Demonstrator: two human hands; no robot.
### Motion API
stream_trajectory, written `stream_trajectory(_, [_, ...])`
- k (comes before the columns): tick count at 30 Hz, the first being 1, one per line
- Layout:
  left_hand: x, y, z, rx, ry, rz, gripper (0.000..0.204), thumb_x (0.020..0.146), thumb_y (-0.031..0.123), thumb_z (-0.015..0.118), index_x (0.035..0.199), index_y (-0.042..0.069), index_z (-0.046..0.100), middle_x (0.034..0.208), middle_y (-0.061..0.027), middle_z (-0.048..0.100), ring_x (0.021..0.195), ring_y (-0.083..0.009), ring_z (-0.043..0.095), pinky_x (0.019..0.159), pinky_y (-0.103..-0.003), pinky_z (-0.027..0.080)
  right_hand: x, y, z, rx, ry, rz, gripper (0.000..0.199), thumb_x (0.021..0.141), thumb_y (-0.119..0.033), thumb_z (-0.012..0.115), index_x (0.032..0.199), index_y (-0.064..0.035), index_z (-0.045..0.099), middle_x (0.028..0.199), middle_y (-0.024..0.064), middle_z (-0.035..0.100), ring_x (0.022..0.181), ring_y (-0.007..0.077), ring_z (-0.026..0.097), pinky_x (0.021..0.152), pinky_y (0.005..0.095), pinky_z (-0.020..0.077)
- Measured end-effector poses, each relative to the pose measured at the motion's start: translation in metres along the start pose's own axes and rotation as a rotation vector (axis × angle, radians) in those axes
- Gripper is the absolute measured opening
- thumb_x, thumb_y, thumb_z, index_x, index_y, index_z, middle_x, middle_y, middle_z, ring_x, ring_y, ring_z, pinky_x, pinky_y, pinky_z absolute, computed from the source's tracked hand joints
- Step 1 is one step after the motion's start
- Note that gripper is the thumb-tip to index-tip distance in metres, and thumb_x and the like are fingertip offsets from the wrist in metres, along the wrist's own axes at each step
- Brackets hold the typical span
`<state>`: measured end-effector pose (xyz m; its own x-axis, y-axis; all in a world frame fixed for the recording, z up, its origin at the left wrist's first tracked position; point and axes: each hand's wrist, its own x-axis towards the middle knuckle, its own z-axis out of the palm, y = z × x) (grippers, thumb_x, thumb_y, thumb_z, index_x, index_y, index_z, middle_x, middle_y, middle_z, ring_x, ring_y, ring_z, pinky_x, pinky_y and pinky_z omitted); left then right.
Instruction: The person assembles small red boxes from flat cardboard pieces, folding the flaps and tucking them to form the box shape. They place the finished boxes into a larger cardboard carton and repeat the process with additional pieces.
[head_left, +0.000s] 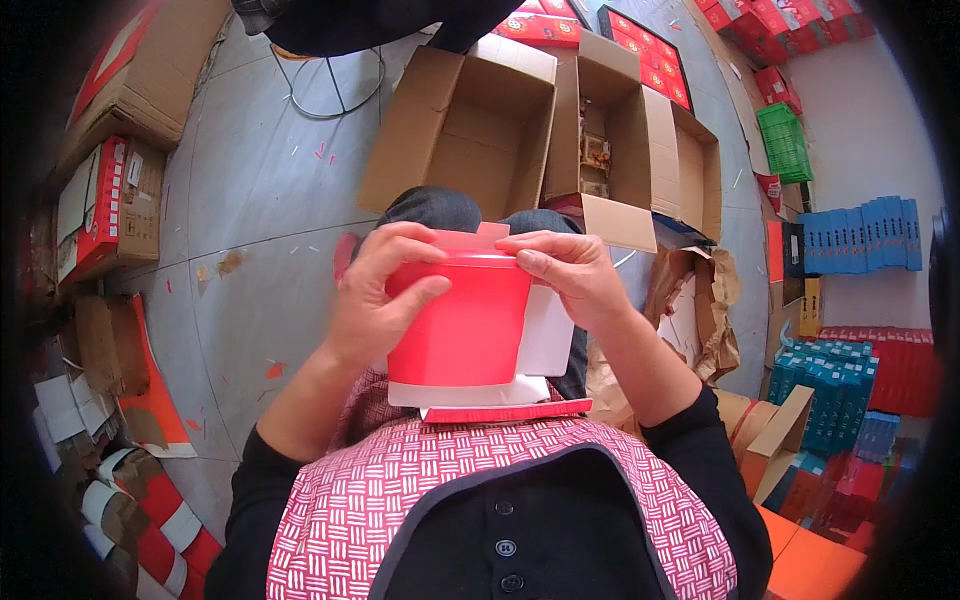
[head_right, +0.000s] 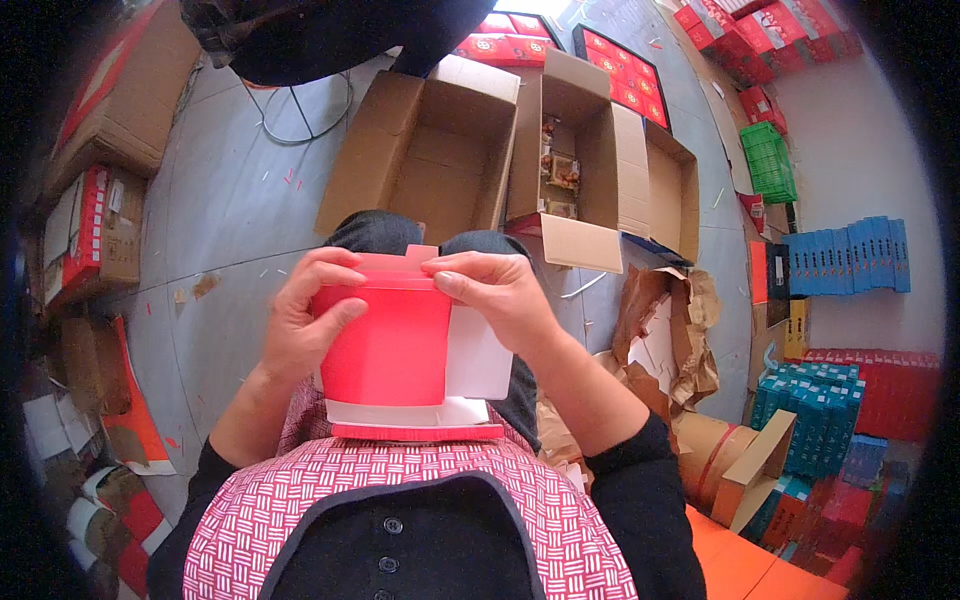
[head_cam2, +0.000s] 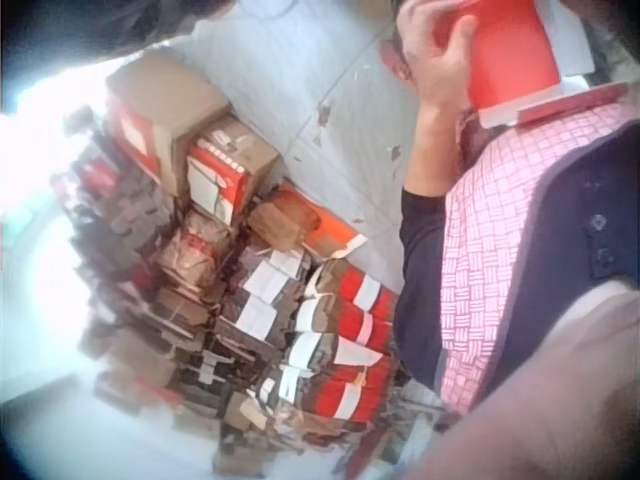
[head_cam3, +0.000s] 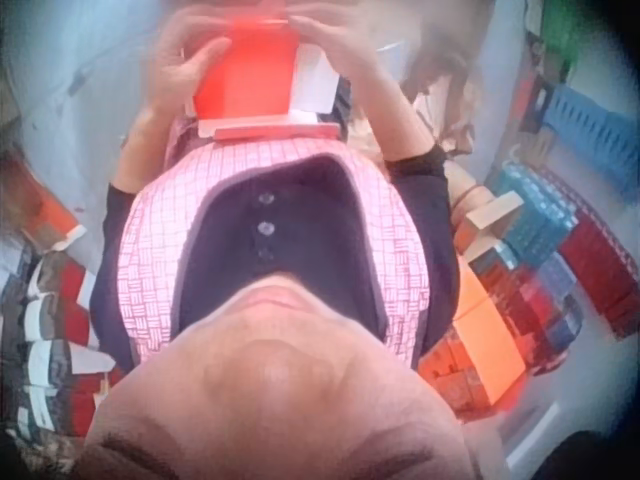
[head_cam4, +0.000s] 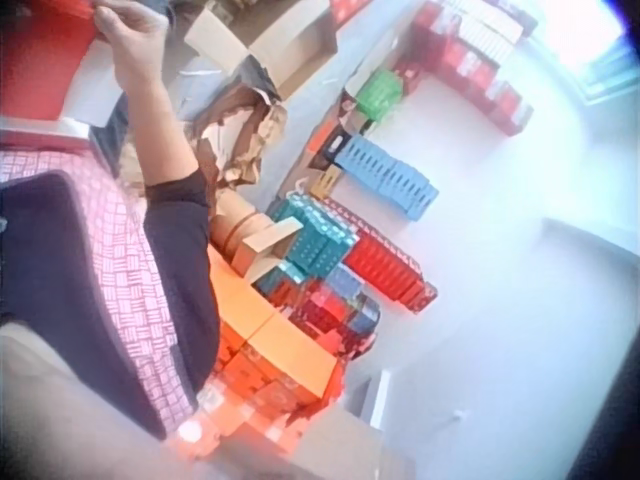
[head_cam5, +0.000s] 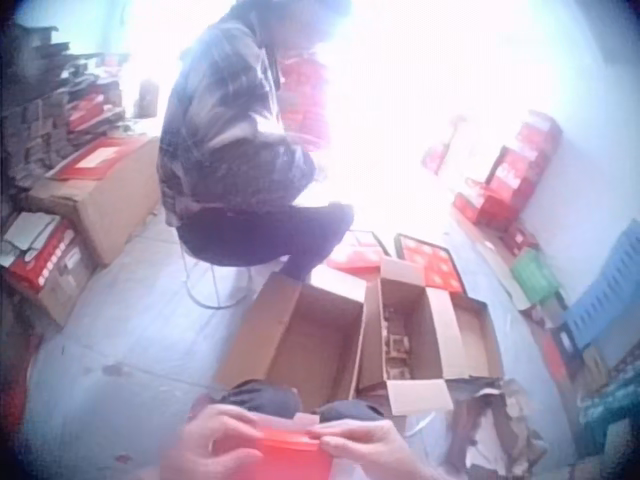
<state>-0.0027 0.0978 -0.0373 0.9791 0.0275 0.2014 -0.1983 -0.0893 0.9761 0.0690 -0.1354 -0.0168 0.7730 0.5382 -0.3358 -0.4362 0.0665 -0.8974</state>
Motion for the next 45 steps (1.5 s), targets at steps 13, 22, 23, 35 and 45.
stream_trajectory(13, [0.047,0.045,-0.022,0.738,-0.453,0.138,0.037,0.076,0.029,0.075,0.098,0.004,0.060,0.097,-0.0121,0.062,0.090,-0.0233,0.061,0.076,-0.034,0.048,-0.011,0.006,0.026,-0.628,0.092,-0.624,0.011,0.078,-0.003,0.068,0.088,0.0005,0.065,0.094,0.0114,0.067,0.089,0.0218,0.064,0.078,0.0305,0.0501])
stream_trajectory(22, [0.092,0.026,-0.039,0.371,-0.469,-0.423,0.048,0.090,0.040,0.057,0.113,-0.001,0.053,0.104,-0.0127,0.063,0.087,-0.0198,0.062,0.077,-0.033,0.048,0.046,-0.040,-0.144,-0.558,0.448,-0.561,0.018,0.089,-0.011,0.060,0.104,-0.0016,0.066,0.095,0.0079,0.068,0.085,0.0133,0.064,0.076,0.0256,0.0505])
stream_trajectory(23, [0.089,0.017,-0.042,0.238,-0.327,-0.436,0.049,0.092,0.041,0.053,0.116,-0.002,0.052,0.107,-0.0105,0.062,0.090,-0.0168,0.060,0.079,-0.032,0.048,0.060,-0.035,-0.192,-0.622,0.553,-0.473,0.019,0.089,-0.012,0.061,0.103,-0.0009,0.066,0.090,0.0063,0.069,0.081,0.0110,0.063,0.073,0.0246,0.0505])
stream_trajectory(35, [0.097,-0.024,-0.003,-0.556,0.558,-0.776,0.049,0.097,0.042,0.040,0.131,0.006,0.044,0.123,-0.0131,0.056,0.108,-0.0265,0.059,0.090,-0.043,0.050,0.247,0.158,-0.380,-1.665,-0.144,0.577,0.046,0.070,-0.005,0.065,0.115,-0.0071,0.057,0.121,0.0159,0.057,0.117,0.0338,0.051,0.097,0.0415,0.0434])
stream_trajectory(45, [0.118,-0.027,0.026,-0.455,0.543,-0.618,0.056,0.097,0.047,0.037,0.131,0.003,0.043,0.129,-0.0094,0.053,0.116,-0.0214,0.053,0.099,-0.038,0.042,0.180,0.080,-0.374,-1.257,0.880,0.145,0.038,0.066,-0.028,0.075,0.093,-0.0026,0.065,0.094,0.0193,0.067,0.089,0.0319,0.065,0.079,0.0408,0.0513])
